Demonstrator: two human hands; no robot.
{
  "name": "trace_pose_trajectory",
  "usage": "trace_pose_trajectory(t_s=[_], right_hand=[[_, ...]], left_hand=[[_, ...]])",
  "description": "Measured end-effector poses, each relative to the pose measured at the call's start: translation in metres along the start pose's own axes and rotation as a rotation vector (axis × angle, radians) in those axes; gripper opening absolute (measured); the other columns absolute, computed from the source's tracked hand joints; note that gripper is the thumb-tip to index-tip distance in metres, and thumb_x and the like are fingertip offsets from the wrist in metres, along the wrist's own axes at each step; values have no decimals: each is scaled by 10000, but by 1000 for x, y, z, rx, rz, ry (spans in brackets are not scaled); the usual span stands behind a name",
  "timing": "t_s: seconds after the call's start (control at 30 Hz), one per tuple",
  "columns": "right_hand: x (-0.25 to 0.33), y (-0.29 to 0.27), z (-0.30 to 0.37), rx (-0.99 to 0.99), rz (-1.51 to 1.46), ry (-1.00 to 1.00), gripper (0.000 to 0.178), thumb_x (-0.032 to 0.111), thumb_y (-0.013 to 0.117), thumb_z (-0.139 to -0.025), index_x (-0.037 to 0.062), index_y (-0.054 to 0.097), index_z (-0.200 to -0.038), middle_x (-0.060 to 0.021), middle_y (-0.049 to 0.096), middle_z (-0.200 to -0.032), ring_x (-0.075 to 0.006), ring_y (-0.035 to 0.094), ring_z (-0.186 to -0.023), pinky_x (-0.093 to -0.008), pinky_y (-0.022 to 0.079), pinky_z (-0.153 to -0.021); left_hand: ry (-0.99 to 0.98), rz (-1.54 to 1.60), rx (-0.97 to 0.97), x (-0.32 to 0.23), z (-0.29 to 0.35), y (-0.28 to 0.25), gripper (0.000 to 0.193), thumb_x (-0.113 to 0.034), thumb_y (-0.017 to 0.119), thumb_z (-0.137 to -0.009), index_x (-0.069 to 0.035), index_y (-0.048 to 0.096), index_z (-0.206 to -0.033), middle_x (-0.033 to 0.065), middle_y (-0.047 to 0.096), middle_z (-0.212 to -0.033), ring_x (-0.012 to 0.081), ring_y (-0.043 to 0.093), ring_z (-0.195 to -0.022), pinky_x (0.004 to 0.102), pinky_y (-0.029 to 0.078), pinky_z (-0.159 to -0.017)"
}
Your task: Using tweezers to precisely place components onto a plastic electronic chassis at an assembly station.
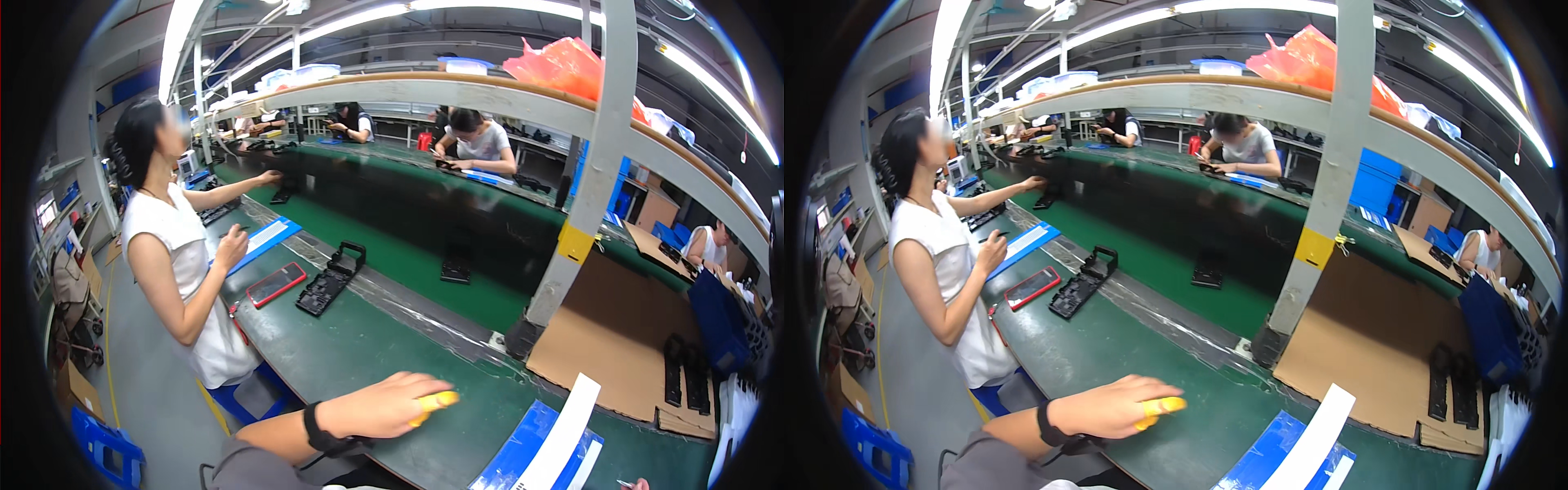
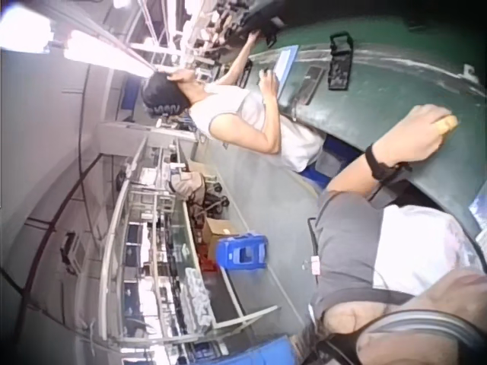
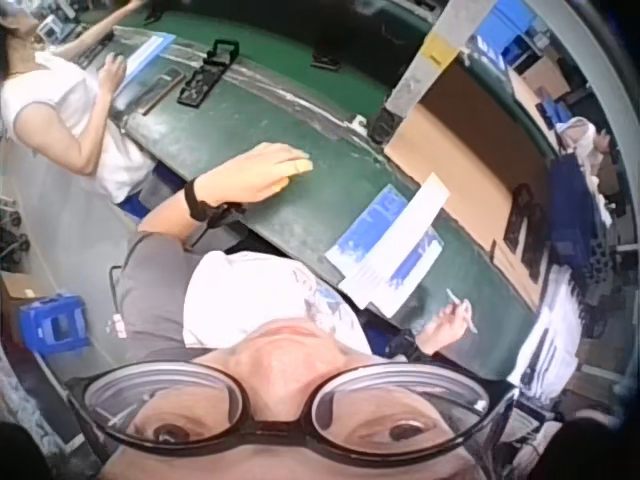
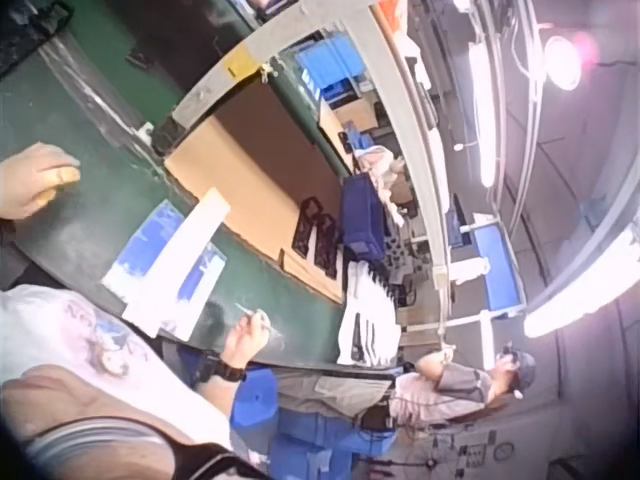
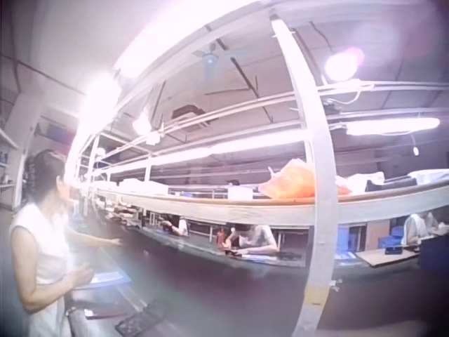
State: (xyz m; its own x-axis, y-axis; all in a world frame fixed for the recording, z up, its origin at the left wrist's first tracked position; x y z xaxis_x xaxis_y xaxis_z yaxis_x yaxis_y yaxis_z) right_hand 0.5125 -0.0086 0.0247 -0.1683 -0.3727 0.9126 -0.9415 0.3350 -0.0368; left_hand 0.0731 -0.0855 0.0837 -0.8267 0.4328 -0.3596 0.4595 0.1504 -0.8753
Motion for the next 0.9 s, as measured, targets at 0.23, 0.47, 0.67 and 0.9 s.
trace_pose_trajectory(t_s=[0.23,0.47,0.67,0.9], right_hand=[[-47,18,5,17,-601,458,146,67,502,-803,-14,477,-922,-63,515,-722,-92,438,-558,-178,357,-477],[-43,34,7,116,-482,454,142,80,506,-800,-17,486,-902,-49,502,-713,-86,423,-564,-178,326,-484],[-43,44,8,180,-387,436,163,129,504,-812,-9,486,-897,-31,472,-689,-82,406,-571,-183,311,-500],[-48,38,7,176,-312,444,186,130,504,-817,-21,477,-923,-23,452,-685,-78,395,-583,-182,314,-515]], left_hand=[[-222,246,25,38,33,43,326,-70,480,-774,-15,450,-1093,146,471,-1098,285,452,-1000,326,369,-862],[128,502,-65,-13,-27,16,318,-10,478,-771,-10,450,-1088,131,474,-1085,276,458,-998,324,375,-852],[75,970,-231,11,-71,48,272,25,458,-769,7,482,-1039,90,518,-1001,179,513,-906,278,410,-789],[-300,996,-353,67,-59,87,290,35,423,-770,13,468,-1056,69,509,-1004,111,493,-873,206,416,-708]])
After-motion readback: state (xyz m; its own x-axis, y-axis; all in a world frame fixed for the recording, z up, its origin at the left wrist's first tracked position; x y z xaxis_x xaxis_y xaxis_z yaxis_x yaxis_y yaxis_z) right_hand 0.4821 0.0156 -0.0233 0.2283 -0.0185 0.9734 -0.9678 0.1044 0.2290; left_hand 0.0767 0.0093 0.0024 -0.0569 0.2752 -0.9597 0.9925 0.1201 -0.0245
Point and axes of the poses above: each hand's wrist, its own z-axis away from the middle knuckle, its own y-axis out of the palm, x = y × z, the point moved 10 cm from there along -z, towards the middle knuckle
